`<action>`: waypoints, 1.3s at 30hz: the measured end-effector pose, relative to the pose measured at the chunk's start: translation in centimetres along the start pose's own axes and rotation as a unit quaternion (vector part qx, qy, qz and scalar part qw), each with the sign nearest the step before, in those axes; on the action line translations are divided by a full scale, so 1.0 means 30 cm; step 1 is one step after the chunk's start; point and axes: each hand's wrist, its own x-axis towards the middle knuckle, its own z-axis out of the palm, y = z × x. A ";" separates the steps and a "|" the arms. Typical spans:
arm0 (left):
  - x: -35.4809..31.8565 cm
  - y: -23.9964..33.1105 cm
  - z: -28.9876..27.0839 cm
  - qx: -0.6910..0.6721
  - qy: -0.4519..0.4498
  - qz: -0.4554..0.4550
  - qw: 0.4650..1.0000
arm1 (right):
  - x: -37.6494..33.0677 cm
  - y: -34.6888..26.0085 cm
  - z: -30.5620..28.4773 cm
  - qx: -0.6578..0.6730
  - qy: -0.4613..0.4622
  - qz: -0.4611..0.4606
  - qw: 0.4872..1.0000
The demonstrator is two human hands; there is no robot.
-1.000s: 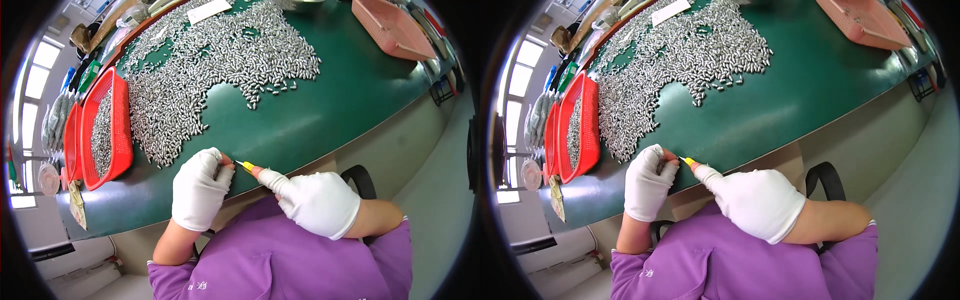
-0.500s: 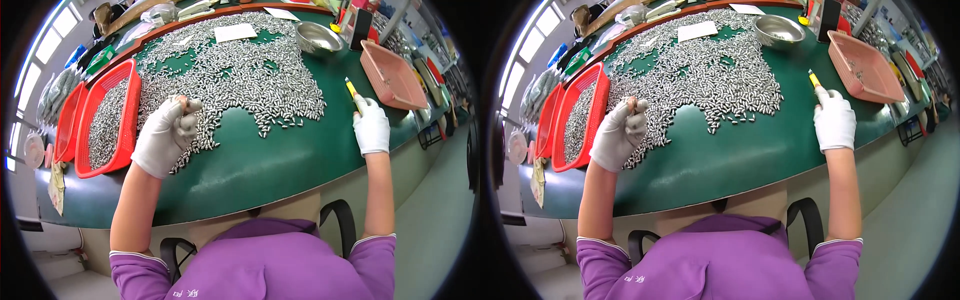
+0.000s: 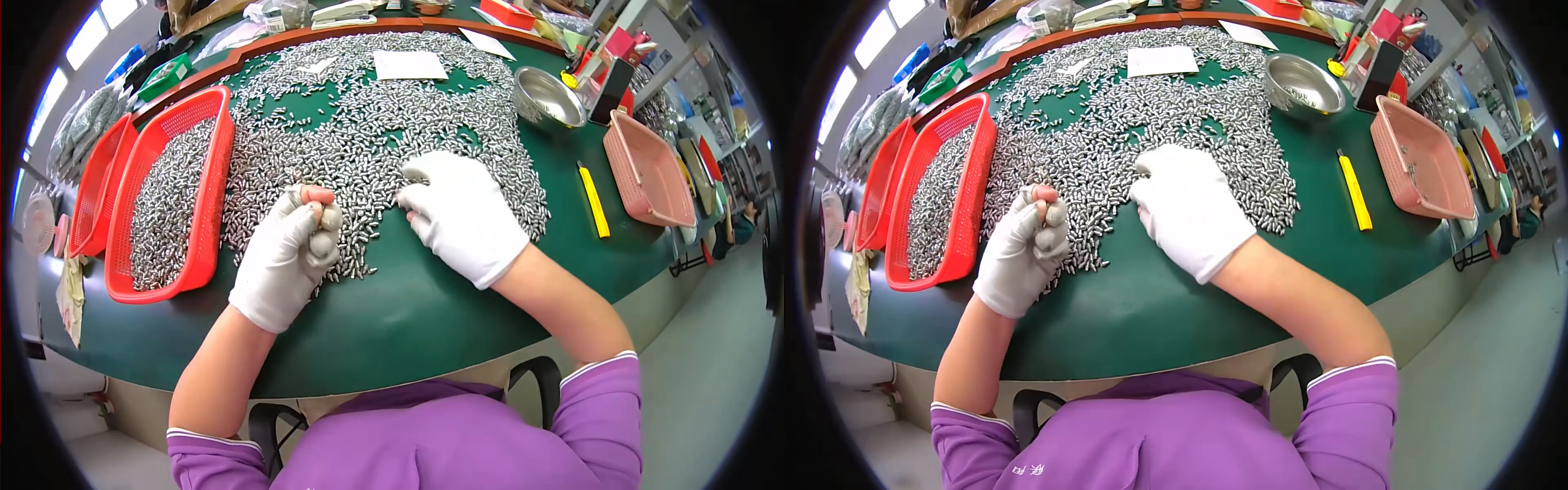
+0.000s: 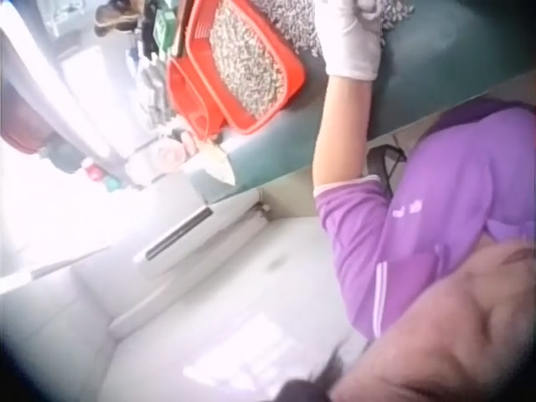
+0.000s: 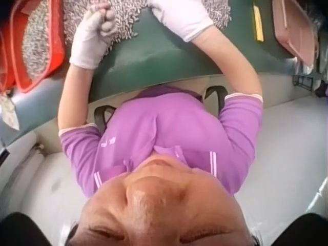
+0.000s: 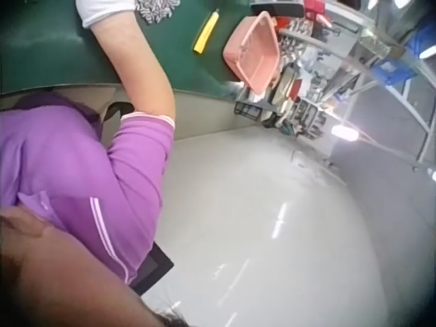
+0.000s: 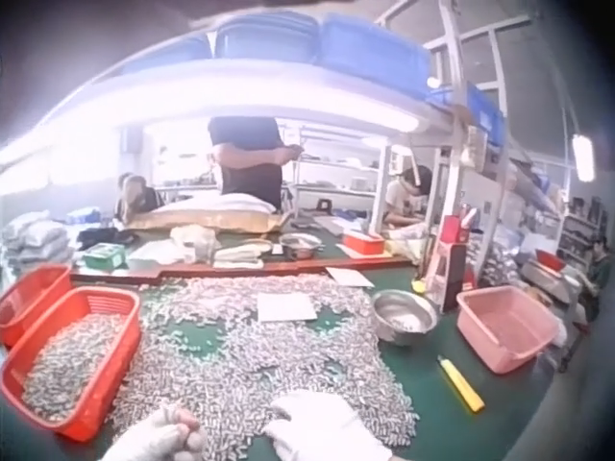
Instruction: Inspecting and sorting small silver metal components on a production line workbench using hands and a sorting tool.
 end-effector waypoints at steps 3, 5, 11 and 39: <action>-0.017 -0.013 0.011 -0.005 -0.014 -0.005 1.000 | -0.013 -0.002 -0.002 0.041 0.006 -0.007 0.999; -0.025 -0.018 0.021 -0.008 -0.016 -0.025 1.000 | -0.017 0.005 -0.004 0.092 0.011 0.016 0.996; -0.032 -0.031 0.032 -0.008 -0.006 -0.076 0.997 | -0.008 0.025 -0.022 0.148 0.023 0.021 0.988; -0.048 -0.034 0.088 0.112 0.051 -0.135 0.983 | 0.007 -0.023 0.010 0.146 0.028 -0.051 0.988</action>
